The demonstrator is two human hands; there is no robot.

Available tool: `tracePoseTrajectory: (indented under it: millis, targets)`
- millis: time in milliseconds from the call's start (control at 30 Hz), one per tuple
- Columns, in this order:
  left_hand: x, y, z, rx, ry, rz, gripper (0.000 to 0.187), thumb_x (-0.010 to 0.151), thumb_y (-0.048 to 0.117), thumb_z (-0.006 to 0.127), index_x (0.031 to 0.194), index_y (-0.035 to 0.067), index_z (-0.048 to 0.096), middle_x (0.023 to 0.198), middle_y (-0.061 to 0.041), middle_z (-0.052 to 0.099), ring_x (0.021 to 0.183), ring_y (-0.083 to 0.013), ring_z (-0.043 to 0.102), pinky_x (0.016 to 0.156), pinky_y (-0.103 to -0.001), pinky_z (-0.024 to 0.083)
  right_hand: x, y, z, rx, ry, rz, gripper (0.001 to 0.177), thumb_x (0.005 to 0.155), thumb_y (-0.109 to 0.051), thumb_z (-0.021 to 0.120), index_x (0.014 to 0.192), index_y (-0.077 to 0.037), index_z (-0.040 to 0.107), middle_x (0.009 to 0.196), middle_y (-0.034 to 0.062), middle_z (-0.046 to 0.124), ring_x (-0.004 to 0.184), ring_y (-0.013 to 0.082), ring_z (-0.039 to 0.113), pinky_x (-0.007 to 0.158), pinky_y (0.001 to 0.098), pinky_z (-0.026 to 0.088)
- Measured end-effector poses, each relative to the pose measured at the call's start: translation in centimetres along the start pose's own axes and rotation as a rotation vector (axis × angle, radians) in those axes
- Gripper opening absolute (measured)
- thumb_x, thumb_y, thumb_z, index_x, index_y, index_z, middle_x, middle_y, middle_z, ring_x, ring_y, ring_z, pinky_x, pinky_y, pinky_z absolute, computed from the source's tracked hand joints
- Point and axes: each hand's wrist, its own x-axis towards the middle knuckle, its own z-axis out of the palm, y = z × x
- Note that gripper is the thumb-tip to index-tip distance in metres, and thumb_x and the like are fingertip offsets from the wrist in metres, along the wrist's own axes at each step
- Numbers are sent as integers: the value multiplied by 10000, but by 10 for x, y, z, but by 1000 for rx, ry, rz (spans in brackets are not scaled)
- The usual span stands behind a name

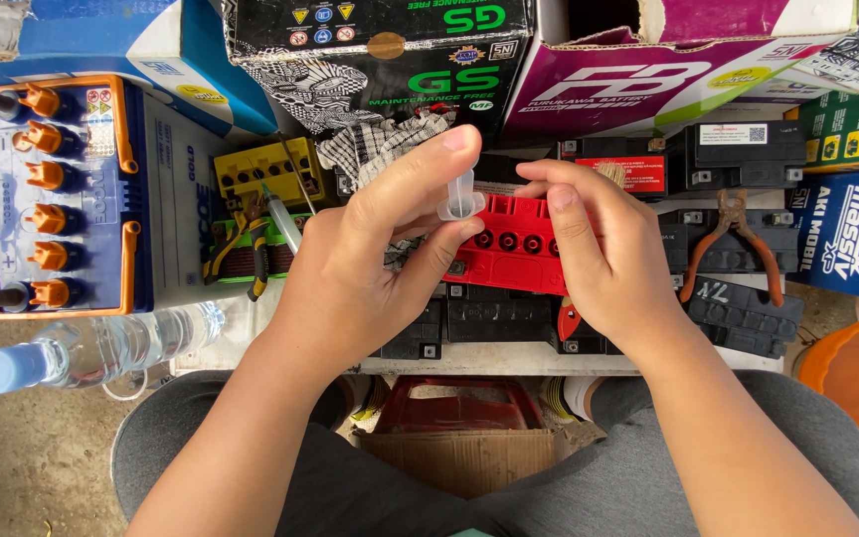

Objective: Refilling a battery with liquid using a syringe

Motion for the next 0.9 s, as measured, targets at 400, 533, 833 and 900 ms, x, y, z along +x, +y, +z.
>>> tracePoseTrajectory:
  millis: [400,533,833,900]
  targets:
    - [-3,-3,3,33,8,-22,484,1125,28,698,1515,131,431,1535,-28,592,1288,-206,793,1106,-298,694,0,0,0,-7,0,-12,472,1109,-347,332,1294,-35,634,1149,130,753,1095,244,704,962,369,487]
    - [-4,-3,3,107,-2,-38,477,1150,100,699,1531,186,425,1548,55,592,1112,-165,849,895,-273,680,0,0,1,-2,2,-1,462,1108,-339,335,1294,-40,635,1147,126,754,1070,234,707,942,360,494]
    - [0,-1,-7,62,-98,-30,498,1134,43,657,1550,133,398,1597,-35,536,1474,-253,660,1208,-358,592,0,1,1,-1,-5,5,460,1108,-341,341,1300,-43,634,1154,124,750,1076,230,705,944,357,501]
    - [-3,-3,-8,61,-174,-10,579,1181,40,603,1638,174,274,1703,-53,461,1388,-277,745,1124,-346,609,0,0,1,0,1,-6,439,1111,-317,352,1295,-37,635,1148,135,756,1067,225,716,938,345,504]
